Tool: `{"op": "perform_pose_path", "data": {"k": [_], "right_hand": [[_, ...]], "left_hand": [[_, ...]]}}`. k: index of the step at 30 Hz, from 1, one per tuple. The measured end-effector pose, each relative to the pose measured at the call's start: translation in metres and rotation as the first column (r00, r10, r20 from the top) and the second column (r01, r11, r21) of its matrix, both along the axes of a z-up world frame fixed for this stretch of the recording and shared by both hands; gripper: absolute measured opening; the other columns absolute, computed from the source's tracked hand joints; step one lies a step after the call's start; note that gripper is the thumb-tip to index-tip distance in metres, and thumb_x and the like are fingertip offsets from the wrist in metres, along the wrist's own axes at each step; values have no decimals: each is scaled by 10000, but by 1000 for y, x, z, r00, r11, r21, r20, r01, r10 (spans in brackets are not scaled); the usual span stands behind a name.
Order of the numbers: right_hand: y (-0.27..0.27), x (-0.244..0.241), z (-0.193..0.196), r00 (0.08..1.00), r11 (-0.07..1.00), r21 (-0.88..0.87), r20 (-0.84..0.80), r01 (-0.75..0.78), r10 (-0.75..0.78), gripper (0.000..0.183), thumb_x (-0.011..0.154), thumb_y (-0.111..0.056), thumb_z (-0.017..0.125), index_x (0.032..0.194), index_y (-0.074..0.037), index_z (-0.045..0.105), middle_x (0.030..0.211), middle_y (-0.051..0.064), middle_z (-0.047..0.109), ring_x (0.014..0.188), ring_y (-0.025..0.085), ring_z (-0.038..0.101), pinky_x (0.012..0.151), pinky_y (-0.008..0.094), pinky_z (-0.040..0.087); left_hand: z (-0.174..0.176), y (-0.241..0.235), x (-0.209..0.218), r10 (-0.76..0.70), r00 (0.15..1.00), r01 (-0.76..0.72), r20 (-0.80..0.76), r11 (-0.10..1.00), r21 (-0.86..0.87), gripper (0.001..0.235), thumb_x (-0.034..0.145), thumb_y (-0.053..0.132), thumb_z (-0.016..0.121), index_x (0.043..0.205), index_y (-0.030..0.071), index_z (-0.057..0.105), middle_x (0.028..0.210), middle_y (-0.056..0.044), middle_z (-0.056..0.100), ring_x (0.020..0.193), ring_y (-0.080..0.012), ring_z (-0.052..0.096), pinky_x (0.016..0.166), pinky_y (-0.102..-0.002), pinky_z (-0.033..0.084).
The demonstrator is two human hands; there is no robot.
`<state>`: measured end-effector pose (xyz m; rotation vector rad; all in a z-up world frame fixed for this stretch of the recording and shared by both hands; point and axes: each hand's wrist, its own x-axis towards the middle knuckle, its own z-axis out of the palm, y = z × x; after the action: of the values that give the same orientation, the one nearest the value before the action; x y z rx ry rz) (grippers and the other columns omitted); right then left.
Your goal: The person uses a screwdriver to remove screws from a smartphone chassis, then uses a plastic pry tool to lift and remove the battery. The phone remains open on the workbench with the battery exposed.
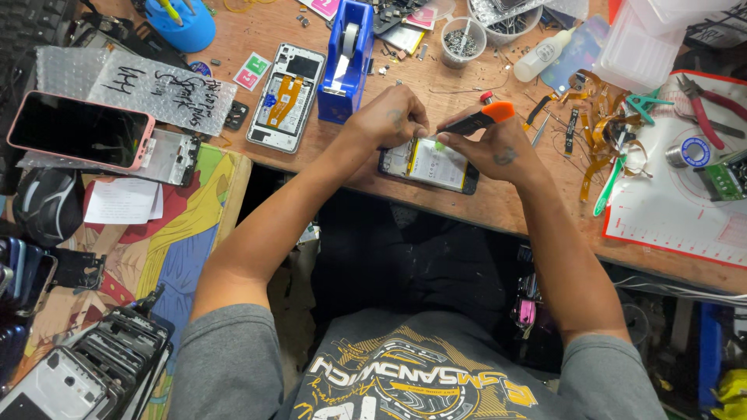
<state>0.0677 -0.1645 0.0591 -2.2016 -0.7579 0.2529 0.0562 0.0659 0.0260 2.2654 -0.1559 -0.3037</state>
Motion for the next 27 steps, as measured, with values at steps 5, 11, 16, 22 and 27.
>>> {"op": "perform_pose_path", "data": {"k": [5, 11, 16, 22, 27], "right_hand": [[7, 2, 2, 999, 999, -21, 35, -27, 28, 240, 862, -267, 860, 1062, -145, 808, 774, 11, 719, 553, 81, 516, 484, 260, 403], [8, 3, 1, 1000, 999, -37, 6, -30, 30, 236, 866, -258, 852, 1064, -137, 811, 777, 19, 724, 570, 110, 524, 501, 280, 408], [10, 6, 3, 998, 997, -65, 32, -44, 46, 269, 855, -305, 860, 1038, -116, 804, 789, 42, 733, 623, 137, 608, 547, 305, 483], [12, 18, 1, 995, 989, -129, 57, -76, 84, 272, 845, -313, 867, 993, -97, 793, 802, 61, 744, 666, 172, 669, 598, 344, 531], [10, 19, -5, 992, 990, -79, 22, -121, 123, 242, 846, -274, 851, 1016, -114, 791, 798, 62, 754, 653, 167, 680, 604, 336, 536]], "left_hand": [[-13, 1, 2, -27, 995, 31, 100, 999, -40, 188, 795, 154, 839, 945, 52, 790, 857, -178, 744, 780, -253, 733, 706, -376, 561], [-21, 2, 3, -31, 993, 40, 115, 996, -76, 180, 787, 136, 836, 941, 54, 790, 849, -179, 750, 785, -257, 743, 713, -375, 561], [-17, 0, -4, -3, 984, 18, 176, 996, -82, 141, 780, 119, 833, 897, 55, 789, 855, -166, 744, 800, -270, 741, 711, -382, 562], [-7, -7, -15, 70, 983, -60, 169, 996, -62, 103, 801, 125, 820, 856, 52, 771, 847, -157, 733, 816, -292, 726, 713, -411, 542], [-4, -8, -20, 115, 972, -102, 206, 992, -74, 102, 815, 122, 798, 861, 46, 748, 862, -168, 731, 847, -314, 722, 740, -416, 547]]}}
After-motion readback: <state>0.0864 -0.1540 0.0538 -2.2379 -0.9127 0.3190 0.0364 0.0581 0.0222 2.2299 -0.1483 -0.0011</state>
